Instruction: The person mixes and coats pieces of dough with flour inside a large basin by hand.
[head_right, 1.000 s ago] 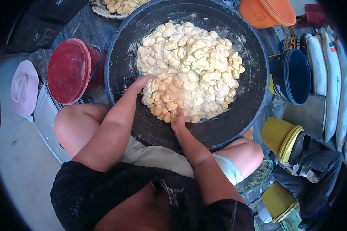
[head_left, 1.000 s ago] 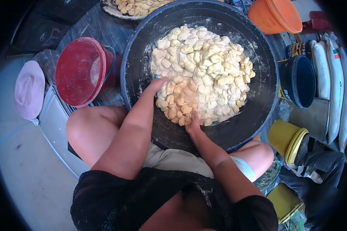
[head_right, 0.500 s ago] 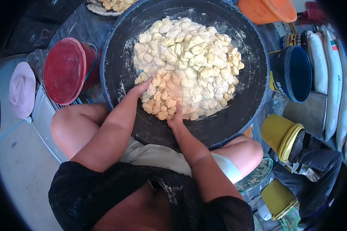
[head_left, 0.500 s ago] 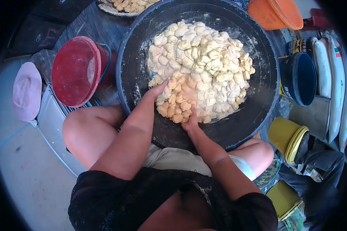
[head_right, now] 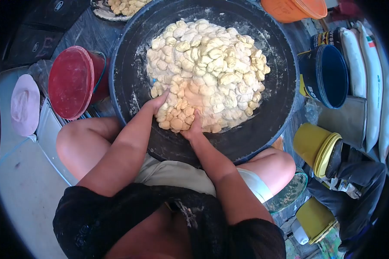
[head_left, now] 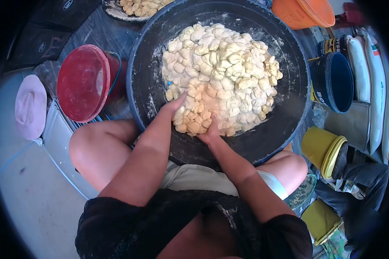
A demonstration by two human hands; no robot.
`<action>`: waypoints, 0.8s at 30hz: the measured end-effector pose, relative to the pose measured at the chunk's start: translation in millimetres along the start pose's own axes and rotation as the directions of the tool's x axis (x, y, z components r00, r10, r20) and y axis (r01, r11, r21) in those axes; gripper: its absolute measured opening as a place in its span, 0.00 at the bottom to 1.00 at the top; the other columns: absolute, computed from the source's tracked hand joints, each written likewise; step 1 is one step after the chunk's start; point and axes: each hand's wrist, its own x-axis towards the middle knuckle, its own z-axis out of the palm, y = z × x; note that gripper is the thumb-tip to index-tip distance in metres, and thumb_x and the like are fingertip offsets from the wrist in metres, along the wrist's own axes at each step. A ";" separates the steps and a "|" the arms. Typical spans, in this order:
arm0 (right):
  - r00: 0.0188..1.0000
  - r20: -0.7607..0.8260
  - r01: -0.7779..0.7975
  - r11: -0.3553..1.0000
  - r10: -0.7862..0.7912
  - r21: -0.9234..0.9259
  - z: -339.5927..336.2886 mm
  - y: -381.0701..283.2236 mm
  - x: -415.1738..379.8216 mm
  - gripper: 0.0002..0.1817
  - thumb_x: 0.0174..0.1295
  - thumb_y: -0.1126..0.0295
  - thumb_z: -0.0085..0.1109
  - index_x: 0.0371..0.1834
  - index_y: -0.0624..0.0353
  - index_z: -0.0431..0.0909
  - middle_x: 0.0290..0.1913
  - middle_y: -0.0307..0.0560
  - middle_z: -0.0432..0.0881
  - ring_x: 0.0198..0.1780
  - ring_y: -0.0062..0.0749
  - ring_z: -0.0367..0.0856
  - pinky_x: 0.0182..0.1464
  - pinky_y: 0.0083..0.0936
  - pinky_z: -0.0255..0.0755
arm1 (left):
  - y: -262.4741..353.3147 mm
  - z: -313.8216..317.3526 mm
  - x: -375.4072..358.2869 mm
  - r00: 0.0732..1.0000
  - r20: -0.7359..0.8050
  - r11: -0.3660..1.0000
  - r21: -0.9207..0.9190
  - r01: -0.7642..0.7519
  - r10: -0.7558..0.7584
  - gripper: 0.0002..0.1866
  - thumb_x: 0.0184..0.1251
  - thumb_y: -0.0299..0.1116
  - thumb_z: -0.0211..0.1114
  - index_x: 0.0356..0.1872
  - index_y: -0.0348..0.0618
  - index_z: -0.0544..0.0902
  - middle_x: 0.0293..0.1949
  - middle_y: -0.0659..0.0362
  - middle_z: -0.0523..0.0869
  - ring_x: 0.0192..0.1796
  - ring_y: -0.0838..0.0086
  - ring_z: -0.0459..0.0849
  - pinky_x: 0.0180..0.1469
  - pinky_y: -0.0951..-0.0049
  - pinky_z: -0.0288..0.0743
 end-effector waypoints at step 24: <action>0.831 0.514 0.492 -0.711 0.211 -0.502 -28.0 -8.8 -2.4 0.19 0.56 0.50 0.59 0.40 0.52 0.84 0.63 0.56 0.70 0.66 0.55 0.66 0.63 0.51 0.62 | -15.6 19.8 -38.5 0.698 -0.249 0.284 0.956 0.068 0.672 0.44 0.51 0.49 0.71 0.70 0.48 0.63 0.71 0.42 0.58 0.69 0.49 0.66 0.64 0.59 0.68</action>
